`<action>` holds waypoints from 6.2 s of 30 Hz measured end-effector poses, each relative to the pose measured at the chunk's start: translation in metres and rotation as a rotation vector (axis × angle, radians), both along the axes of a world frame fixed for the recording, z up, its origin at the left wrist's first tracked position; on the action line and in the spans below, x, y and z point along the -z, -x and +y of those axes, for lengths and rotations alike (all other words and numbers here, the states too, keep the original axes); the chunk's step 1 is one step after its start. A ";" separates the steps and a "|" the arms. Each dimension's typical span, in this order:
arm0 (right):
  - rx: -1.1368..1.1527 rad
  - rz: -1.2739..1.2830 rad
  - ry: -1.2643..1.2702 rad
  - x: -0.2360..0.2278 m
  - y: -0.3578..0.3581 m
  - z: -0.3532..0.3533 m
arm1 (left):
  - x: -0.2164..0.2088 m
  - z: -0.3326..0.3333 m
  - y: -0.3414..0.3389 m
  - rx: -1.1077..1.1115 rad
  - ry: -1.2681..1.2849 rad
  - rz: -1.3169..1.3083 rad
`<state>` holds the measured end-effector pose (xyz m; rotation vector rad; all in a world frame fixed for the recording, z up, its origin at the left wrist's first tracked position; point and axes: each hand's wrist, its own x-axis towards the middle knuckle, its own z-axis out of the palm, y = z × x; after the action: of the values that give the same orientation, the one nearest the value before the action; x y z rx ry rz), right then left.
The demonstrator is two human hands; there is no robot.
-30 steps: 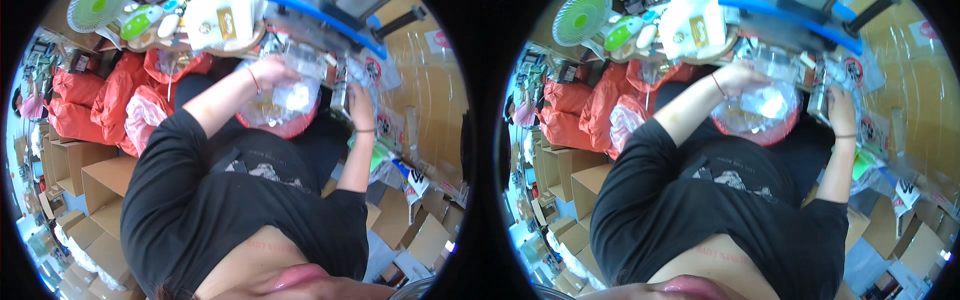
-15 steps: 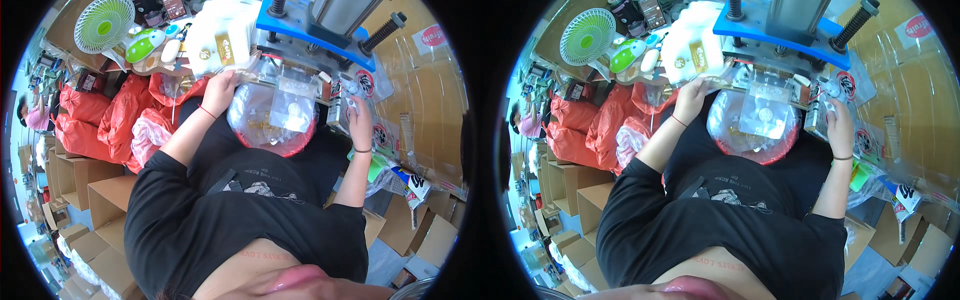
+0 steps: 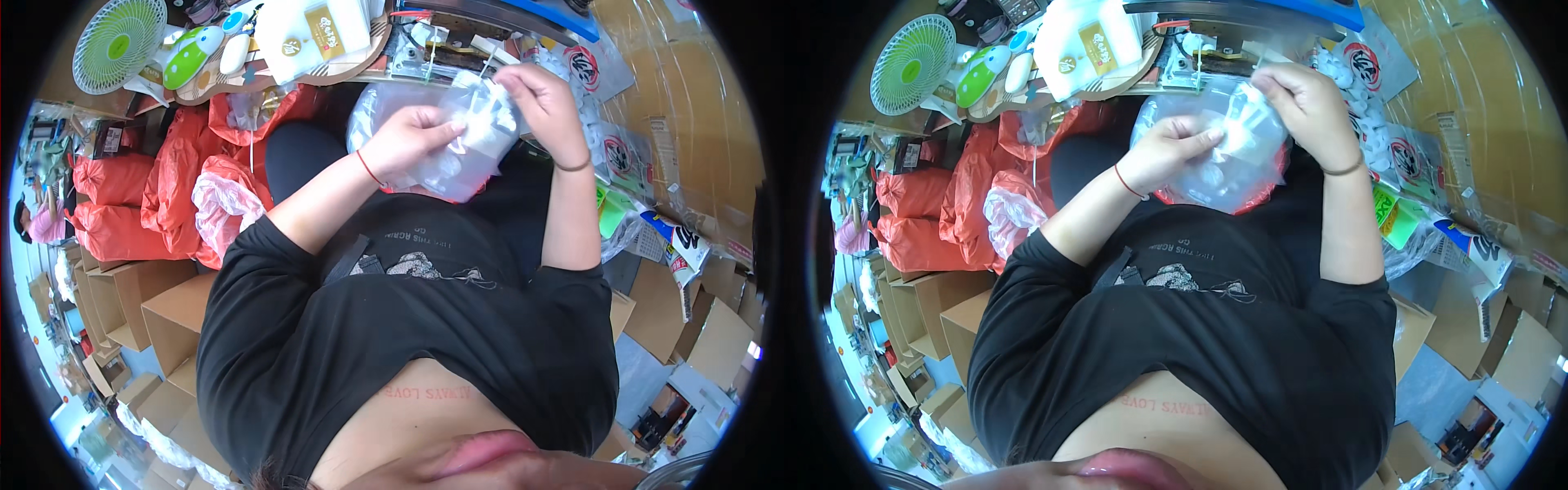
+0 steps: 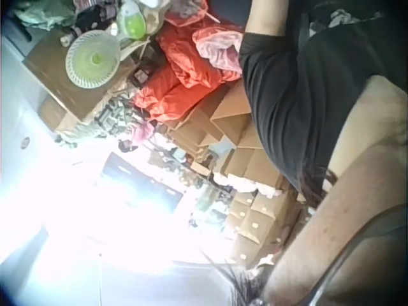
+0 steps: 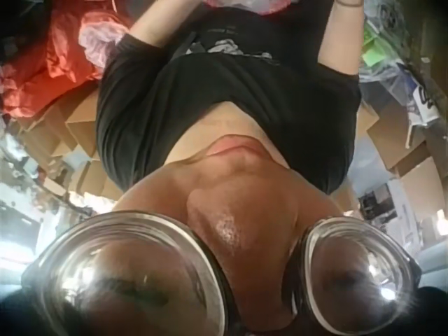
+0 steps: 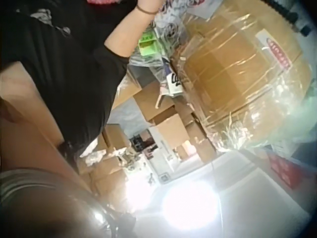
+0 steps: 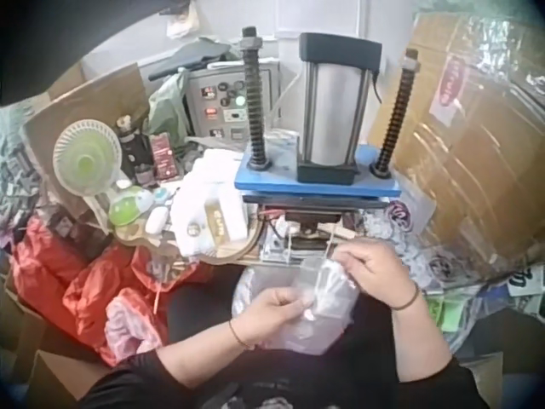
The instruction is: Manually filling plastic bags with items and sealing them using a heat-sealing machine.
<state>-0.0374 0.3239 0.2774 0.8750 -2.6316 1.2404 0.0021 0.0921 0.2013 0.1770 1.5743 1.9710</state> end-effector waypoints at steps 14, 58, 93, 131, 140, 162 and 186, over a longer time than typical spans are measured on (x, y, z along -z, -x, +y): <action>0.232 0.011 -0.086 0.017 -0.012 0.035 | -0.002 0.001 0.043 -0.069 -0.209 -0.187; 0.347 0.437 -0.554 0.067 0.046 0.093 | 0.014 0.017 0.004 0.077 -0.200 -0.273; 0.017 0.039 -0.077 0.024 -0.034 -0.003 | -0.010 -0.069 0.026 -0.221 0.609 0.498; 0.515 0.195 -0.578 0.063 -0.002 0.081 | 0.002 -0.004 0.056 0.010 -0.220 -0.196; 0.648 0.356 -0.548 0.064 -0.010 0.088 | 0.001 -0.029 0.079 -0.615 0.537 0.607; 0.254 -0.069 0.329 0.003 -0.020 -0.030 | -0.012 -0.019 0.004 -0.037 0.364 0.387; 0.625 0.316 -0.329 0.075 -0.023 0.085 | 0.003 -0.018 0.062 -0.427 0.323 0.275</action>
<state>-0.0140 0.4088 0.2027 0.2004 -2.5636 0.4838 -0.0595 0.0742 0.1979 -0.0255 2.2369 2.0246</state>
